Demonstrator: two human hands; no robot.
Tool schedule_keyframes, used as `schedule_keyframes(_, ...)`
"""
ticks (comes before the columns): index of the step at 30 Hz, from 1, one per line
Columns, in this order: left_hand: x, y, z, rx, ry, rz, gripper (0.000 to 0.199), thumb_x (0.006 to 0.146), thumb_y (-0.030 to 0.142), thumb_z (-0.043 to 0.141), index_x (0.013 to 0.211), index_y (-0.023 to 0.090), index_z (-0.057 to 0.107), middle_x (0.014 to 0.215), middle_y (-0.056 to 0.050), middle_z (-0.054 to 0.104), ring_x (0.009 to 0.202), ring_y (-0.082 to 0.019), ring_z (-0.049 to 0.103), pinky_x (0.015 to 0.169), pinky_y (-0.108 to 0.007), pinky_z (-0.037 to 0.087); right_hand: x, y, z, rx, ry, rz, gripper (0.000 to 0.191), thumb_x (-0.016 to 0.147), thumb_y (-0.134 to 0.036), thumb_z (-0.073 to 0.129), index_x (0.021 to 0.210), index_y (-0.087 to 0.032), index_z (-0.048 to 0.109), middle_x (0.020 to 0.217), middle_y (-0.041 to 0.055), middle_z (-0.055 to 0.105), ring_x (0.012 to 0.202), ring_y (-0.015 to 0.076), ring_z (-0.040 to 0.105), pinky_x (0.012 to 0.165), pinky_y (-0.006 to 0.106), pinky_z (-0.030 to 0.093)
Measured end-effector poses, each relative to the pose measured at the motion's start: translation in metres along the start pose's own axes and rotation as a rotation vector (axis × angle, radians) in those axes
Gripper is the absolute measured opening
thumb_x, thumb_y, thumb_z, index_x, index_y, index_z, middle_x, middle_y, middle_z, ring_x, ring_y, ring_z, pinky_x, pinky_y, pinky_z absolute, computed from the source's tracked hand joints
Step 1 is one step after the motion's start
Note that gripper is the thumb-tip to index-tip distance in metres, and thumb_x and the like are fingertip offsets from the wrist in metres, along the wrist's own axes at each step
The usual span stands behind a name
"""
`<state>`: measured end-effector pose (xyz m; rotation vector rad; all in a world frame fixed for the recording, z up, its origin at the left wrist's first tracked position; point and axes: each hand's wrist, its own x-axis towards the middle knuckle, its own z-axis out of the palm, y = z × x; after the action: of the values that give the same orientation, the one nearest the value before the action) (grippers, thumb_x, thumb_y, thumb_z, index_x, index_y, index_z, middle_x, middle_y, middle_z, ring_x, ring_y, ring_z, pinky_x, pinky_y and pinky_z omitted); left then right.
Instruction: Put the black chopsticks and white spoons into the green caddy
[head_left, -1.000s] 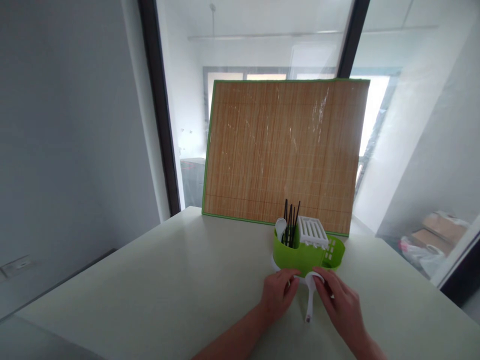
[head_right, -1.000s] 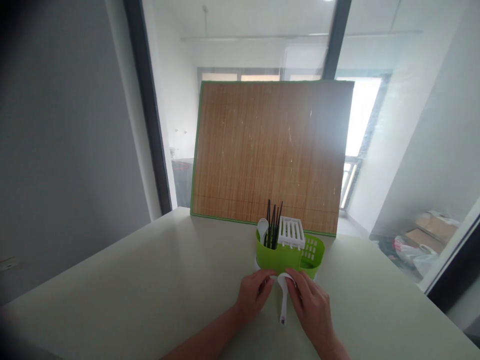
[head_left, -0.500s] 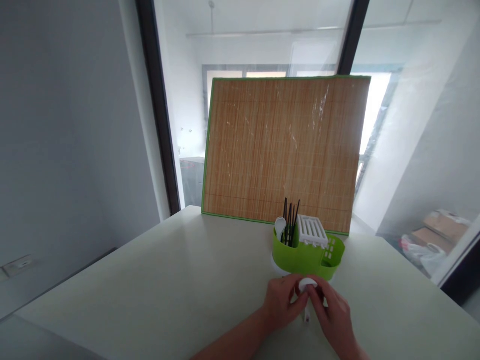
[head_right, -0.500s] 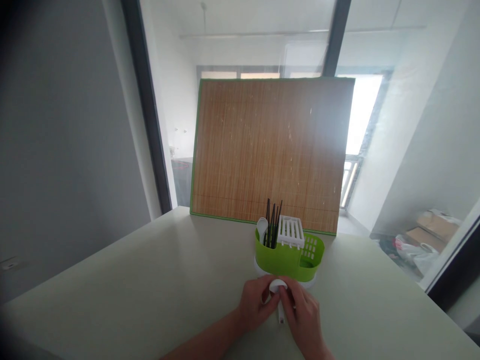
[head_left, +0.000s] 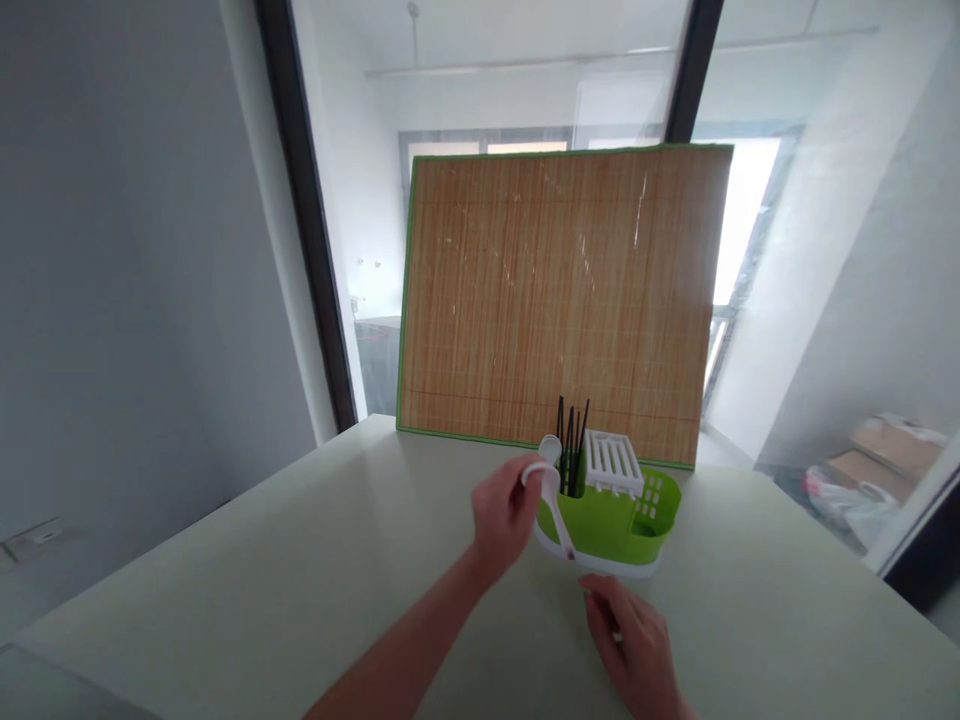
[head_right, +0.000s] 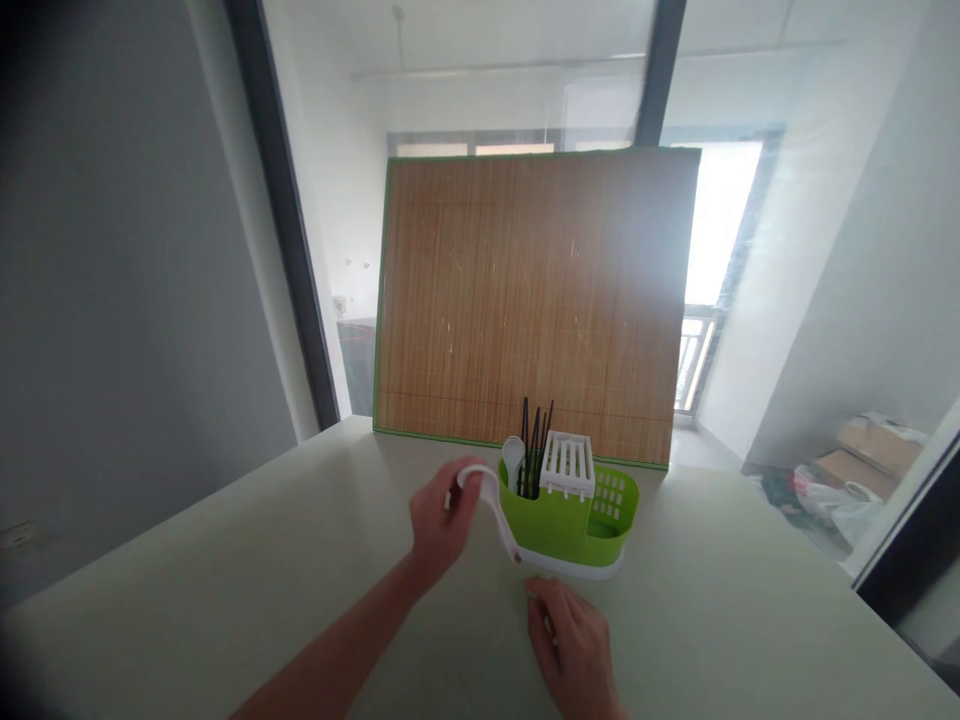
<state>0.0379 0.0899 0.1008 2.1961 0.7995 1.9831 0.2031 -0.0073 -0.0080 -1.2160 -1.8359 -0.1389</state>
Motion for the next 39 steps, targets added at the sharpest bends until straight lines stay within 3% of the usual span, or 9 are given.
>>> schedule_keyframes(3, 0.042, -0.015, 0.001, 0.052, 0.158, -0.003, 0.015, 0.086, 0.025, 0.050, 0.093, 0.016, 0.059, 0.080, -0.002, 0.064, 0.059, -0.006, 0.051, 0.057, -0.015, 0.040, 0.001, -0.003, 0.003, -0.021, -0.027, -0.071, 0.019, 0.086, -0.015, 0.045, 0.103, -0.020, 0.050, 0.074, 0.0005, 0.058, 0.063, 0.0122, 0.056, 0.059, 0.022, 0.041)
schedule_keyframes(5, 0.059, -0.026, 0.006, 0.081, 0.177, 0.003, 0.018, 0.086, 0.027, 0.049, 0.094, 0.016, 0.060, 0.080, -0.002, 0.063, 0.061, -0.006, 0.052, 0.058, -0.015, 0.039, 0.002, -0.004, 0.004, -0.028, -0.054, -0.097, 0.019, 0.086, -0.015, 0.045, 0.102, -0.020, 0.050, 0.073, 0.0008, 0.057, 0.063, 0.0126, 0.055, 0.058, 0.023, 0.041)
schedule_keyframes(8, 0.066, -0.039, 0.019, 0.134, 0.129, -0.006, 0.020, 0.087, 0.030, 0.047, 0.095, 0.017, 0.060, 0.080, -0.001, 0.064, 0.061, -0.007, 0.053, 0.059, -0.016, 0.038, 0.003, -0.003, 0.005, -0.034, -0.069, -0.109, 0.018, 0.086, -0.014, 0.044, 0.102, -0.020, 0.051, 0.073, 0.0018, 0.057, 0.063, 0.0132, 0.055, 0.059, 0.023, 0.041)
schedule_keyframes(19, 0.032, -0.063, 0.056, 0.395, -0.322, -0.091, 0.029, 0.091, 0.035, 0.040, 0.110, 0.023, 0.058, 0.099, -0.001, 0.066, 0.080, -0.013, 0.060, 0.066, -0.020, 0.039, 0.003, 0.000, 0.006, -0.075, -0.120, -0.082, 0.019, 0.086, -0.015, 0.044, 0.102, -0.022, 0.052, 0.073, 0.0016, 0.058, 0.063, 0.0137, 0.055, 0.059, 0.024, 0.040)
schedule_keyframes(23, 0.027, -0.068, 0.059, 0.452, -0.406, -0.104, 0.030, 0.091, 0.033, 0.038, 0.115, 0.027, 0.056, 0.107, -0.002, 0.064, 0.087, -0.014, 0.060, 0.069, -0.022, 0.041, 0.004, 0.000, 0.007, -0.069, -0.142, -0.073, 0.019, 0.087, -0.015, 0.043, 0.102, -0.023, 0.052, 0.073, 0.0009, 0.058, 0.064, 0.0138, 0.054, 0.059, 0.024, 0.039)
schedule_keyframes(28, 0.021, -0.070, 0.057, 0.511, -0.490, -0.146, 0.034, 0.090, 0.031, 0.042, 0.123, 0.030, 0.049, 0.098, -0.002, 0.064, 0.082, -0.015, 0.059, 0.068, -0.023, 0.040, 0.004, 0.001, 0.007, -0.072, -0.150, -0.063, 0.018, 0.087, -0.016, 0.042, 0.101, -0.023, 0.052, 0.076, 0.0014, 0.059, 0.066, 0.0143, 0.056, 0.061, 0.025, 0.040)
schedule_keyframes(32, 0.020, -0.068, 0.055, 0.510, -0.504, -0.178, 0.039, 0.088, 0.030, 0.046, 0.127, 0.030, 0.045, 0.090, 0.000, 0.064, 0.078, -0.013, 0.058, 0.066, -0.021, 0.038, 0.003, 0.001, 0.008, -0.087, -0.169, -0.050, 0.017, 0.088, -0.018, 0.041, 0.100, -0.022, 0.053, 0.076, 0.0020, 0.060, 0.067, 0.0145, 0.056, 0.062, 0.025, 0.041)
schedule_keyframes(35, 0.016, -0.064, 0.051, 0.462, -0.421, -0.220, 0.042, 0.087, 0.032, 0.046, 0.128, 0.026, 0.043, 0.079, 0.001, 0.062, 0.070, -0.012, 0.057, 0.062, -0.021, 0.037, 0.003, 0.003, 0.008, -0.114, -0.173, -0.034, 0.017, 0.088, -0.019, 0.040, 0.098, -0.022, 0.054, 0.075, 0.0015, 0.060, 0.065, 0.0142, 0.057, 0.061, 0.024, 0.041)
schedule_keyframes(39, -0.013, -0.054, 0.038, 0.325, -0.318, -0.257, 0.037, 0.088, 0.035, 0.041, 0.123, 0.025, 0.046, 0.068, 0.005, 0.058, 0.059, -0.009, 0.052, 0.058, -0.019, 0.036, 0.004, 0.008, 0.004, -0.196, -0.121, 0.047, 0.019, 0.088, -0.021, 0.039, 0.099, -0.023, 0.054, 0.079, 0.0012, 0.062, 0.068, 0.0140, 0.059, 0.062, 0.024, 0.042)
